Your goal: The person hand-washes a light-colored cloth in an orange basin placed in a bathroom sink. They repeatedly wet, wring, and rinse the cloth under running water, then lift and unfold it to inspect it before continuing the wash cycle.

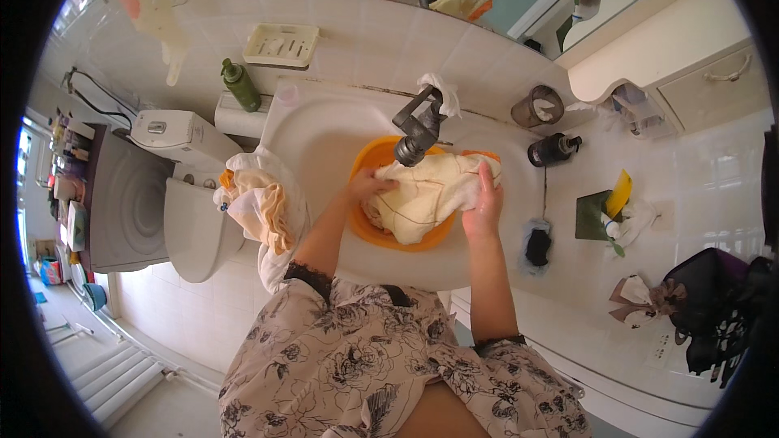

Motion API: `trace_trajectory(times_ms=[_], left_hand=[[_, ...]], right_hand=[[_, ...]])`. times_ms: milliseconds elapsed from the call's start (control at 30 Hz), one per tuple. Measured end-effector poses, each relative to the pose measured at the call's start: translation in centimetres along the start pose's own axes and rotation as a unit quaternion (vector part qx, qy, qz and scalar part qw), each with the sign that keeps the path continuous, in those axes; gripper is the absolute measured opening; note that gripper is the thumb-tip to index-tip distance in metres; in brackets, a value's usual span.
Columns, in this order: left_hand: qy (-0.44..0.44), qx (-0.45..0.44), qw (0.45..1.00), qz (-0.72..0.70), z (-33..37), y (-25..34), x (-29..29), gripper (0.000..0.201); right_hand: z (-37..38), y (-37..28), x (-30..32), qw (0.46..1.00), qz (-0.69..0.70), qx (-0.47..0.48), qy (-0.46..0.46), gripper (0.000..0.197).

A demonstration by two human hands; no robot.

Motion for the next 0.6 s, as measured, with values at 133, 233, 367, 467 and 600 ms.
trace_trajectory(times_ms=[133, 233, 367, 467, 600], left_hand=[[0.08, -0.004, 0.951, -0.297, -3.0, 3.6, 0.4, 0.027], [0.08, -0.019, 0.896, -0.436, -2.8, 4.7, -0.6, 0.036], [0.137, -0.071, 0.911, -0.382, -2.5, 5.4, -4.2, 0.025], [0.232, -0.131, 0.924, -0.274, -0.8, 3.3, -4.3, 0.023], [0.221, -0.139, 0.912, -0.318, 2.0, -0.4, -1.5, 0.02]], right_hand=[[1.5, 4.2, 4.2, 0.995, -0.036, -0.07, 0.059, 0.045], [2.1, 9.1, 5.8, 0.991, -0.02, -0.129, 0.018, 0.046], [2.6, 14.7, 2.3, 0.98, -0.193, -0.048, -0.013, 0.05], [1.9, 14.2, -1.7, 0.955, -0.277, -0.01, -0.106, 0.042], [2.0, 15.5, -3.8, 0.895, -0.428, 0.101, -0.074, 0.033]])
Point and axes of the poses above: each hand's wrist, its own z-axis towards the middle knuckle, its own x-axis out of the back of the hand, y = z × x, the point moved 1 cm from there along z, towards the middle knuckle, and after that the axes turned 6 degrees about -z, right-handed, at the moved point
